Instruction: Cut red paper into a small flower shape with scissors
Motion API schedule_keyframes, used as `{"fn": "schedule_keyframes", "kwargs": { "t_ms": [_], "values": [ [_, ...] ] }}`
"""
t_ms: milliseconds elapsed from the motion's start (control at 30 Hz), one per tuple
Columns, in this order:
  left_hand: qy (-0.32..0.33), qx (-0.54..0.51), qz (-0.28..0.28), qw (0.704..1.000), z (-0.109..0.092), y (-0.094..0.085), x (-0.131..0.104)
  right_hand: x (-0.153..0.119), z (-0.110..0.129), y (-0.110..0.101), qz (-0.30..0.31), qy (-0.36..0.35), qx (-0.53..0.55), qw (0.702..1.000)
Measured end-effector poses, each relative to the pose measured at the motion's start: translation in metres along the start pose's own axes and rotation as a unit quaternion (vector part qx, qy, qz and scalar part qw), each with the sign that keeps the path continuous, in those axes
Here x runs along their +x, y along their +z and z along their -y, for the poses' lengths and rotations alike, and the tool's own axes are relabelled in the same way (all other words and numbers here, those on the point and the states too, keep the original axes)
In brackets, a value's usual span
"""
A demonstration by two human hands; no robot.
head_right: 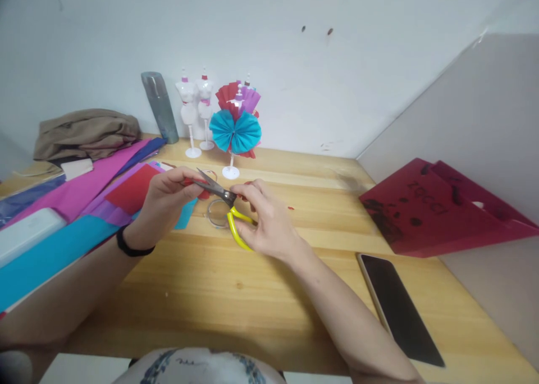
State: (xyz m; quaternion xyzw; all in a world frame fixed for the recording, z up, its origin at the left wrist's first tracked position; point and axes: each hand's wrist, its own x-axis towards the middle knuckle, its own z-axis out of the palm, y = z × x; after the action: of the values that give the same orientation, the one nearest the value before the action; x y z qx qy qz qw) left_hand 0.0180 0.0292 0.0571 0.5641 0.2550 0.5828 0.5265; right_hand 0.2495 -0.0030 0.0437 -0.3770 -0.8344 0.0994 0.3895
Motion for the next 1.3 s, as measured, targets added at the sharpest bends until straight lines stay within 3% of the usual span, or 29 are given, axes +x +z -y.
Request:
{"fn": "schedule_keyframes", "kwargs": {
  "t_ms": [200,1300],
  "values": [
    [-0.008,0.012,-0.001,1.000,0.0008,-0.0012,0.0005,0.0003,-0.0002,-0.0006,-0.021,-0.018,0.005,1.000],
    [0.008,0.041,0.006,0.999,0.0036,-0.0044,0.0015,0.0000,0.0038,-0.0043,-0.005,0.022,0.032,0.999]
  ]
}}
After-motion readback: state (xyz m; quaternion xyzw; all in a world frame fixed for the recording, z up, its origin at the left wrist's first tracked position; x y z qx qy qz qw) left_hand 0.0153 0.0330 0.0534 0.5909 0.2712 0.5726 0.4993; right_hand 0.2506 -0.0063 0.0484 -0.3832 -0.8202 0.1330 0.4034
